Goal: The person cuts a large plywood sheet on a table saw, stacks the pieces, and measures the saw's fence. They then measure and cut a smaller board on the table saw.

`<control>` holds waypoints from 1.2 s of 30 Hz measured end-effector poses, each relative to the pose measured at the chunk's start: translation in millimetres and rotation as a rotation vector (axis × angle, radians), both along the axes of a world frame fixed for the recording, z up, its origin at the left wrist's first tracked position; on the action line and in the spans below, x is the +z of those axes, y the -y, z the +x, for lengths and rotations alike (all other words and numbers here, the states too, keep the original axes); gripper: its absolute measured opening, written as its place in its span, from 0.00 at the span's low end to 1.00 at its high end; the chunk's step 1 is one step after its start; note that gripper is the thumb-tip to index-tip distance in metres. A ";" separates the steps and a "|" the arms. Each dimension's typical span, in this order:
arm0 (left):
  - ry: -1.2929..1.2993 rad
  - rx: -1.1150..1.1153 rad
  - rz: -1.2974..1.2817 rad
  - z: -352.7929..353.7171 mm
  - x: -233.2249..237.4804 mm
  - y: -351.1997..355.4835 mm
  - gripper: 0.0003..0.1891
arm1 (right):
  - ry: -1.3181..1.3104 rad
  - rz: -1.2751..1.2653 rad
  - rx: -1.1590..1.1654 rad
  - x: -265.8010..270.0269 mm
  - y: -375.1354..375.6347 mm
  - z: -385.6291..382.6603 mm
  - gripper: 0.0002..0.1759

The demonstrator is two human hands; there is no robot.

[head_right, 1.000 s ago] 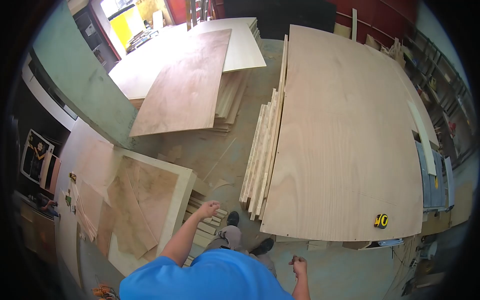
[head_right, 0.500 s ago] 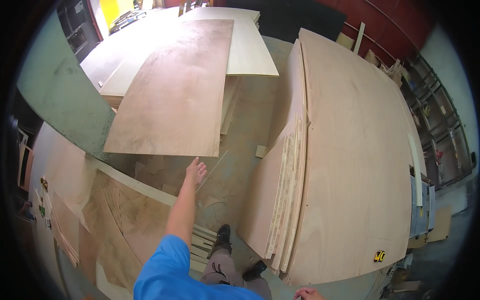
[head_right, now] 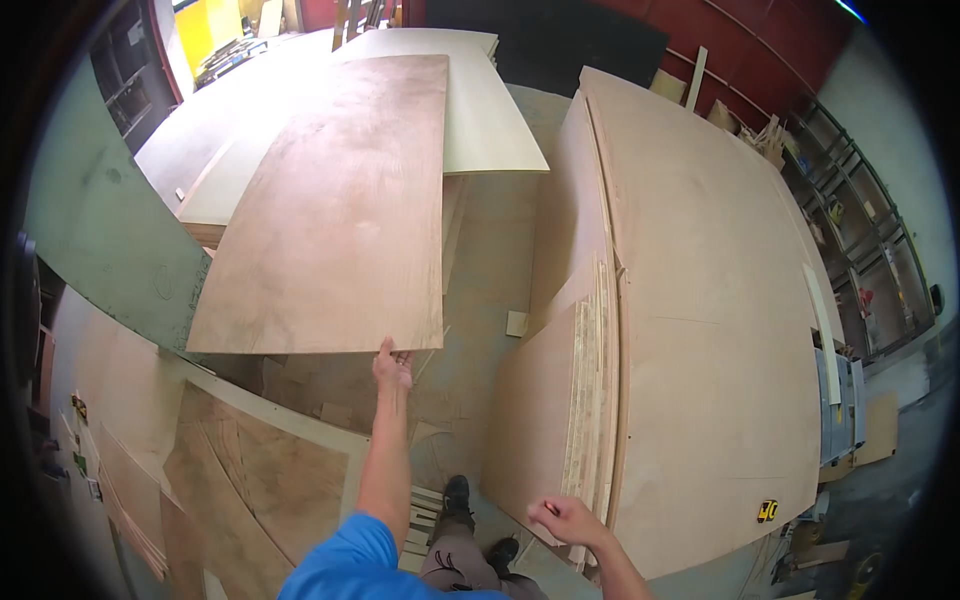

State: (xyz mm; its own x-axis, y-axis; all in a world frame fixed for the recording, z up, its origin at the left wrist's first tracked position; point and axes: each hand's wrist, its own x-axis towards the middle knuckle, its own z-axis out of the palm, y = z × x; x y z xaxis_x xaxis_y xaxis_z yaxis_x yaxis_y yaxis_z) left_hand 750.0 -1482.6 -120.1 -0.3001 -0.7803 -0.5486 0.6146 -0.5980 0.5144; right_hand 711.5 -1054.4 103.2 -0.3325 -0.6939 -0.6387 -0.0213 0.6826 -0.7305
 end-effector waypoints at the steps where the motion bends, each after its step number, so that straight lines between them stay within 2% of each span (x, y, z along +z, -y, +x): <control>1: -0.009 -0.002 0.003 5.8 9.4 -11.8 0.17 | -0.027 -0.060 -0.010 -6.9 38.9 -4.7 0.15; 2: -0.021 -0.017 0.014 16.1 15.8 -27.0 0.17 | -0.034 -0.186 -0.066 -31.9 72.6 -11.1 0.16; 4: -0.020 -0.066 0.055 45.3 27.0 -72.9 0.16 | -0.132 -0.176 -0.246 -68.3 132.0 -15.6 0.18; 7: -0.047 -0.251 0.130 107.0 31.8 -149.5 0.18 | 0.080 -0.182 -0.432 -118.0 167.4 -5.5 0.17; 9: -0.010 -0.436 0.107 157.3 11.8 -202.6 0.24 | 0.180 -0.123 -0.421 -172.5 145.1 5.2 0.14; 11: -0.199 -0.739 0.173 230.6 3.1 -227.4 0.34 | 0.314 -0.076 -0.507 -192.7 98.7 35.7 0.13; 12: -0.264 -0.641 0.202 276.7 7.8 -232.6 0.40 | 0.392 -0.065 -0.590 -188.8 73.0 53.6 0.13; 13: -0.340 -0.537 0.217 317.6 13.4 -228.4 0.46 | 0.356 -0.025 -0.600 -189.6 41.9 66.1 0.12; 14: -0.269 -0.390 0.111 358.4 13.1 -219.6 0.54 | 0.318 0.010 -0.611 -185.6 16.9 70.6 0.12; 15: -0.198 -0.156 0.163 392.0 27.6 -205.7 0.60 | 0.325 -0.034 -0.675 -168.8 -3.9 76.3 0.13; 16: -0.034 0.019 0.159 431.7 35.9 -192.2 0.62 | 0.338 -0.072 -0.740 -148.4 -25.2 86.2 0.14; 17: -0.025 0.186 0.081 465.9 37.9 -177.7 0.55 | 0.332 -0.072 -0.768 -143.3 -49.7 89.4 0.15; 19: 0.120 0.376 -0.121 493.2 72.5 -158.8 0.46 | 0.302 -0.083 -0.771 -131.9 -90.2 108.6 0.16; 22: 0.239 0.416 0.043 553.5 62.2 -169.7 0.40 | 0.239 -0.096 -0.680 -113.9 -143.5 143.6 0.15; 23: 0.280 0.397 0.007 557.7 67.6 -165.4 0.40 | 0.231 -0.108 -0.647 -120.0 -155.6 158.6 0.13; 25: 0.400 0.375 -0.028 567.4 113.2 -199.5 0.39 | 0.246 -0.154 -0.603 -112.0 -186.7 188.1 0.14; 27: 0.458 0.322 -0.003 605.7 116.4 -215.9 0.39 | 0.273 -0.249 -0.574 -85.8 -203.0 205.4 0.17; 31: 0.491 0.243 -0.096 636.5 140.7 -261.0 0.39 | 0.276 -0.394 -0.552 -107.5 -271.6 239.2 0.13; 34: 0.475 0.193 -0.141 648.0 179.6 -292.3 0.39 | 0.279 -0.264 -0.476 -114.5 -315.6 268.0 0.14; 36: 0.438 0.193 -0.171 651.1 191.8 -309.6 0.38 | 0.402 -0.303 -0.576 -109.3 -332.1 286.8 0.16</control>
State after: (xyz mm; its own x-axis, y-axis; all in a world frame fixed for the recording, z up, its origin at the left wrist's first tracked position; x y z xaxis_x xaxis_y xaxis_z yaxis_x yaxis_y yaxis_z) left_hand 1401.1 -1173.1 71.7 0.0878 -0.8884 -0.4506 0.4104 -0.3799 0.8290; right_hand 998.3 -722.2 -6.1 -0.4765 -0.6457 -0.5967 0.5845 0.2743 -0.7636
